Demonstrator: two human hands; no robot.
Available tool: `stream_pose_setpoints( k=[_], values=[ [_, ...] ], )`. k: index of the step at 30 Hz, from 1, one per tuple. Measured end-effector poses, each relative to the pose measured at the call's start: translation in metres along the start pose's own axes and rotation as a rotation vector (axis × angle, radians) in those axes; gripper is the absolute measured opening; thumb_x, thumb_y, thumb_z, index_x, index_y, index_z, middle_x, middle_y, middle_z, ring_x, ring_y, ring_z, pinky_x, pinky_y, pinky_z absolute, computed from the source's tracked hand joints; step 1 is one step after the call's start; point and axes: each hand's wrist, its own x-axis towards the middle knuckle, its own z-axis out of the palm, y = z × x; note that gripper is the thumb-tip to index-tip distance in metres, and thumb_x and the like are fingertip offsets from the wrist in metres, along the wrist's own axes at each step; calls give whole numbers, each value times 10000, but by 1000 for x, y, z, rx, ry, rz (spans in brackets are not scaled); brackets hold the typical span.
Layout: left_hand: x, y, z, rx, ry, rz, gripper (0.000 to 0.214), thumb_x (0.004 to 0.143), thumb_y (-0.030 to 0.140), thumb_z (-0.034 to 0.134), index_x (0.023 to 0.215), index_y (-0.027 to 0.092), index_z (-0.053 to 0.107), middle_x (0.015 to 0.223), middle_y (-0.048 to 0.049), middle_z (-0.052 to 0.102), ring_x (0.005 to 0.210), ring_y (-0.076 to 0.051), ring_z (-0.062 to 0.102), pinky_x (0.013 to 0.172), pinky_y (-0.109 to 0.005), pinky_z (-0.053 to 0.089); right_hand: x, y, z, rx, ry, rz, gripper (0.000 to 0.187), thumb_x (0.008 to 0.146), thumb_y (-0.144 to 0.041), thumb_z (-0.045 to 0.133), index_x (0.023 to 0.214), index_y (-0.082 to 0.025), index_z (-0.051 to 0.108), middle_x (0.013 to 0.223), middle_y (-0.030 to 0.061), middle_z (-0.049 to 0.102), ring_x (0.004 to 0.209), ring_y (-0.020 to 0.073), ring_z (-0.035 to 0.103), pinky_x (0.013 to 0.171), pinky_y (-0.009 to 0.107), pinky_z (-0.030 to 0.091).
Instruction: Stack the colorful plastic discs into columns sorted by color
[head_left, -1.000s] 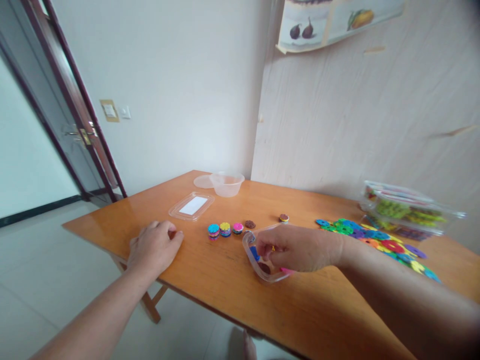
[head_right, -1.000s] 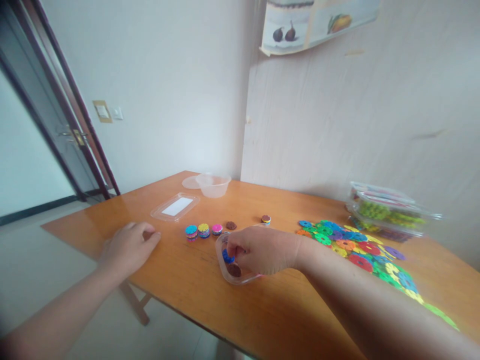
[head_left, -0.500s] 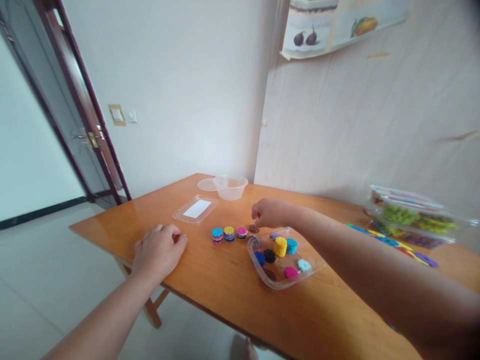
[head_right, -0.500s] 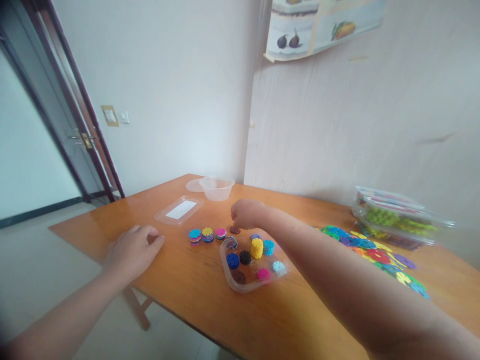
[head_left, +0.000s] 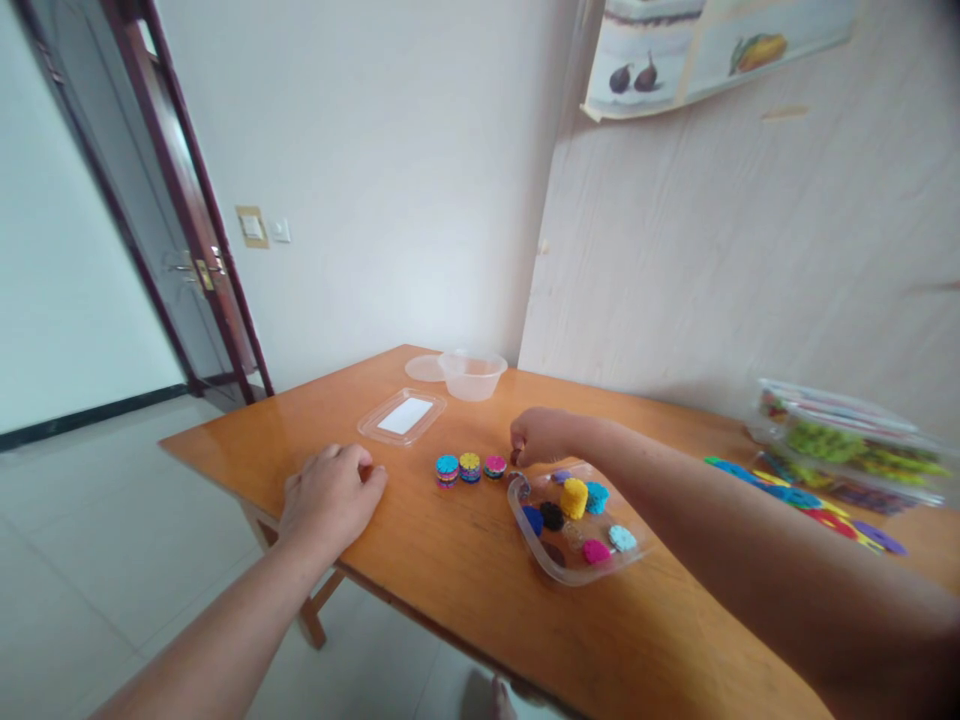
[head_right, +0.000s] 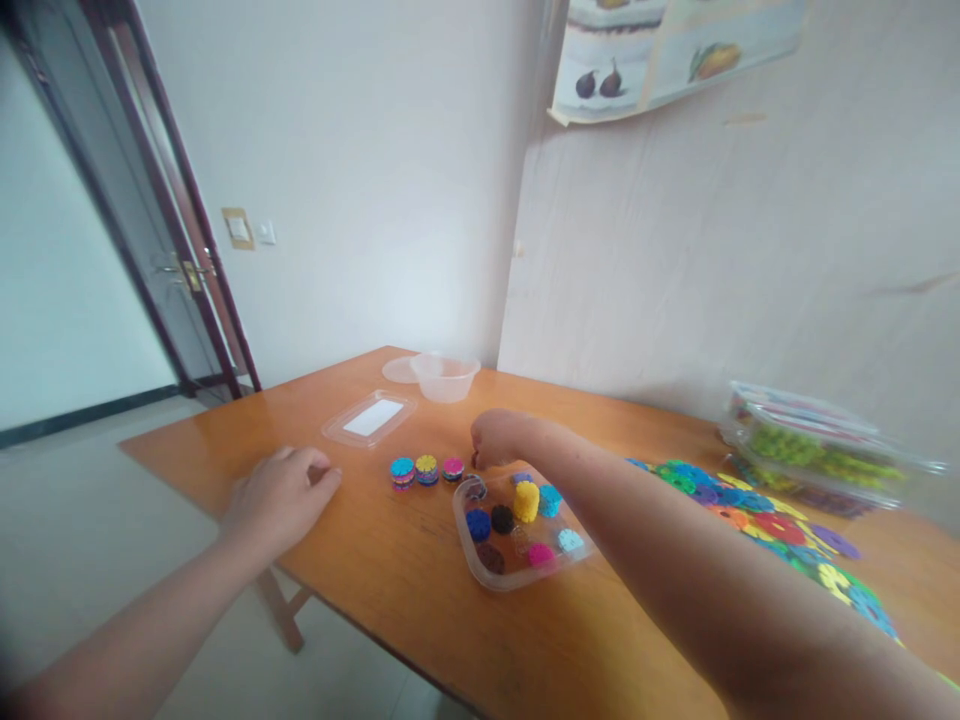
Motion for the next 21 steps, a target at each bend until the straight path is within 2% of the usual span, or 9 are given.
stream_pose_setpoints(
  k=[4,8,13,17,19,21],
  values=[
    [0,0,0,-1,-4,2,326,833,480,416,926,259,638,1044,-76,646,1007,-301,595,816,-451,435,-24,2,-12,83,57,9,382,719,-450,701,1013,-206,725,1013,63,731,863,209,657,615,249,426],
    [1,-1,1,-5,-7,-2,330,835,483,421,932,258,643,1055,-80,647,1019,-304,593,834,-464,434,-63,1,-21,214,107,-52,320,737,-396,671,996,-208,690,957,38,721,785,174,635,571,235,405],
    [1,-2,1,-9,-18,1,361,840,493,410,944,255,661,1085,-90,647,1044,-312,589,859,-466,438,-104,-11,-15,297,-28,-198,223,708,-289,661,920,-229,696,872,16,715,751,173,625,592,244,404],
    [2,-2,1,-7,-16,4,367,839,488,419,959,252,672,1086,-97,650,1053,-310,586,870,-452,438,-119,-21,-8,372,-163,-276,123,722,-253,615,811,-236,696,746,-15,690,673,155,612,550,241,388],
    [2,-2,1,-7,-19,3,372,835,488,426,964,248,679,1091,-102,651,1053,-309,585,869,-446,439,-121,-21,-7,410,-182,-295,133,737,-258,609,834,-238,698,738,-25,686,666,144,611,544,230,390],
    [3,-2,2,-2,-15,7,373,835,489,421,962,251,680,1094,-99,652,1045,-307,588,855,-447,443,-119,-16,-9,440,-136,-276,191,757,-293,618,922,-246,701,787,-23,700,697,143,618,557,219,404]
  ],
)
